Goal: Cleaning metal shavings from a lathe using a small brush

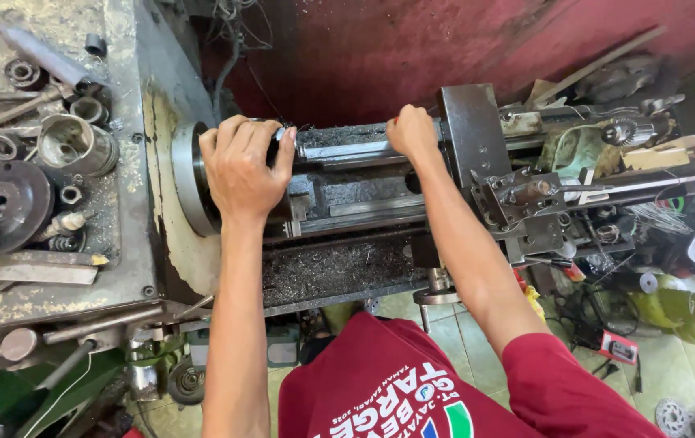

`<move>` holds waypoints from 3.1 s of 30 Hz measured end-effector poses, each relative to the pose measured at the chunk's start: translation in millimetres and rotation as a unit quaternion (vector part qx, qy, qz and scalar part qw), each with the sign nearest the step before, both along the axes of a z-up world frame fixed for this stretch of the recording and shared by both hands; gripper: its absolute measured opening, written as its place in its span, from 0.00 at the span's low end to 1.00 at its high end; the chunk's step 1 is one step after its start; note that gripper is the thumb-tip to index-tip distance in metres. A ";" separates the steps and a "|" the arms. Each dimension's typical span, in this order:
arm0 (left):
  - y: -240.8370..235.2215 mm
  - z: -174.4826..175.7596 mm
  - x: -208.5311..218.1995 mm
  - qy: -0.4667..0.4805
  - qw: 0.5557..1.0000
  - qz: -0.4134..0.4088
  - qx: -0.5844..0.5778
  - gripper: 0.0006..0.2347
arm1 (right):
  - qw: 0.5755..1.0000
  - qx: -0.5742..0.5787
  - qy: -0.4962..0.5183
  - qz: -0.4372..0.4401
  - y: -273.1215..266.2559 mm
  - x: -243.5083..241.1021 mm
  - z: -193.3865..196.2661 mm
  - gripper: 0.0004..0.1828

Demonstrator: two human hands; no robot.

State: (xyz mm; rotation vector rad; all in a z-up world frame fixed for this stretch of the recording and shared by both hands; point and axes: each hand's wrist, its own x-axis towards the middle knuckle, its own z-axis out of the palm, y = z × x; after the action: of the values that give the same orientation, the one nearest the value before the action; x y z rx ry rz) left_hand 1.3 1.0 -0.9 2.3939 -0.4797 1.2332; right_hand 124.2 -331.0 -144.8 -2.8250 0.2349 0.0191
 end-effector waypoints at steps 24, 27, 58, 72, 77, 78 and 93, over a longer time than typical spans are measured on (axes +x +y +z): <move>0.7 -2.0 1.1 0.000 1.000 -0.003 -0.002 0.08 | 0.994 0.102 -0.005 0.028 60.3 -26.7 7.3 0.18; 0.2 -1.6 0.6 0.001 1.000 -0.001 -0.003 0.08 | 0.984 0.171 0.016 0.039 77.7 -35.4 15.0 0.18; -0.2 1.9 1.3 -0.002 1.000 -0.005 0.006 0.07 | 0.999 -0.046 -0.029 0.006 14.4 -30.4 -5.8 0.17; 0.5 0.3 0.7 -0.007 1.000 -0.003 0.007 0.09 | 0.981 0.172 -0.086 0.020 53.4 -45.6 26.5 0.17; 0.1 -1.6 1.5 -0.008 1.000 -0.005 0.003 0.08 | 0.998 0.020 -0.055 -0.018 17.3 -31.7 3.5 0.17; 0.1 -0.4 2.6 -0.009 1.000 -0.004 0.002 0.08 | 0.998 0.034 -0.047 -0.006 23.3 -29.9 3.9 0.17; -0.3 3.0 0.7 0.010 1.000 -0.012 0.003 0.07 | 0.996 0.058 -0.062 -0.006 47.6 -30.6 35.0 0.17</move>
State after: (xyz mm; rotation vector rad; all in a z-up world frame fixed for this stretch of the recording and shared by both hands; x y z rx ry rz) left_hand 2.0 0.7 2.1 2.3969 -0.5055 1.1983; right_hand 93.6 -283.4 -109.9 -2.6969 0.2168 -0.1393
